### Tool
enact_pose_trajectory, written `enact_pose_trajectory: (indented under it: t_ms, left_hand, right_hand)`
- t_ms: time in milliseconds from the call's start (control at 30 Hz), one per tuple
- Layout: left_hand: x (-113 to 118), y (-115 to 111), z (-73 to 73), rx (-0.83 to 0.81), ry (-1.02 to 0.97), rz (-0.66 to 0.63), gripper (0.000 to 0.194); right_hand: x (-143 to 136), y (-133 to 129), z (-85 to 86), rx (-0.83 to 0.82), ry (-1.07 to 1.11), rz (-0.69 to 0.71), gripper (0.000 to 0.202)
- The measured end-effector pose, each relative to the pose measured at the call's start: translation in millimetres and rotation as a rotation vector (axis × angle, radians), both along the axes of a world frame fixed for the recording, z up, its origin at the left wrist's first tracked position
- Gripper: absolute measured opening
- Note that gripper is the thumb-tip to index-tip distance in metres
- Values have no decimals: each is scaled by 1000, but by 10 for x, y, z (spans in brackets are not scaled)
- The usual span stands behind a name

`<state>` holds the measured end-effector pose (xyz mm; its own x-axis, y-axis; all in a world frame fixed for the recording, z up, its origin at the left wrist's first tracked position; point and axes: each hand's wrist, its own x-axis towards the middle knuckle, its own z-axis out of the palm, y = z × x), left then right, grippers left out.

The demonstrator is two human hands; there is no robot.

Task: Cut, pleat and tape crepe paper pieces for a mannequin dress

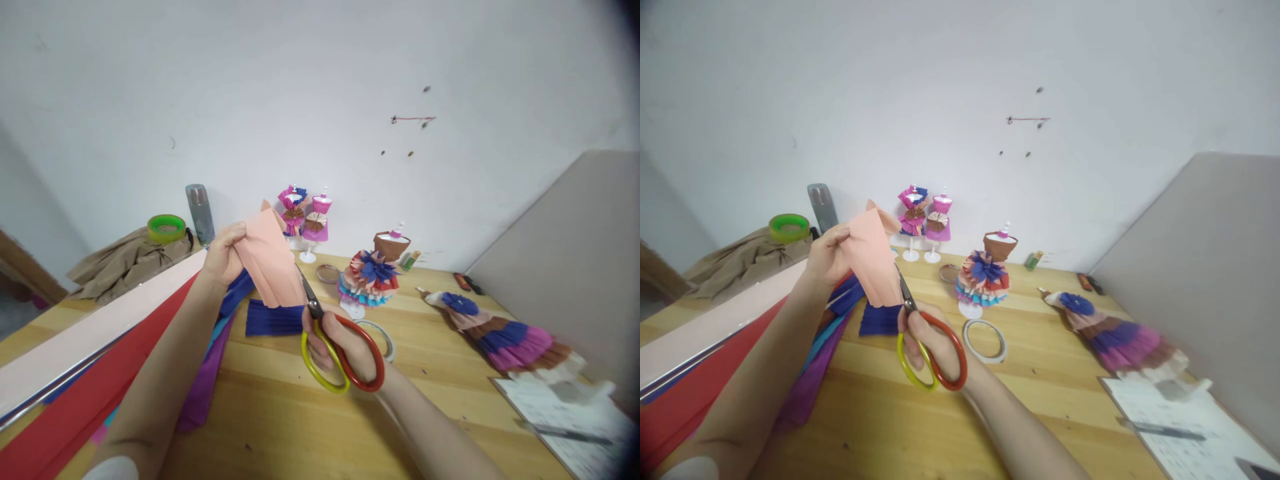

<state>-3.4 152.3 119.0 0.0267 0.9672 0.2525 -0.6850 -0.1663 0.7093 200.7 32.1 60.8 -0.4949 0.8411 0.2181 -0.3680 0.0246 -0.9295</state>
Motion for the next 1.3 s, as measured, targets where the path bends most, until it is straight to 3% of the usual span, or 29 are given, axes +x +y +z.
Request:
enact_pose_trajectory:
  t_ms: [233, 633, 1067, 1300]
  left_hand:
    - [-41, 12, -5, 41, 51, 11, 7]
    - [-33, -29, -23, 162, 200, -85, 8]
    - [-29, -37, -17, 166, 217, -116, 14]
    - [-33, -50, -15, 170, 213, -109, 12]
  right_hand:
    - [62, 23, -10, 93, -81, 53, 48]
    - [52, 29, 46, 135, -73, 52, 48]
    - [-52, -15, -11, -47, 36, -6, 49]
    - [2, 6, -22, 83, -8, 45, 50]
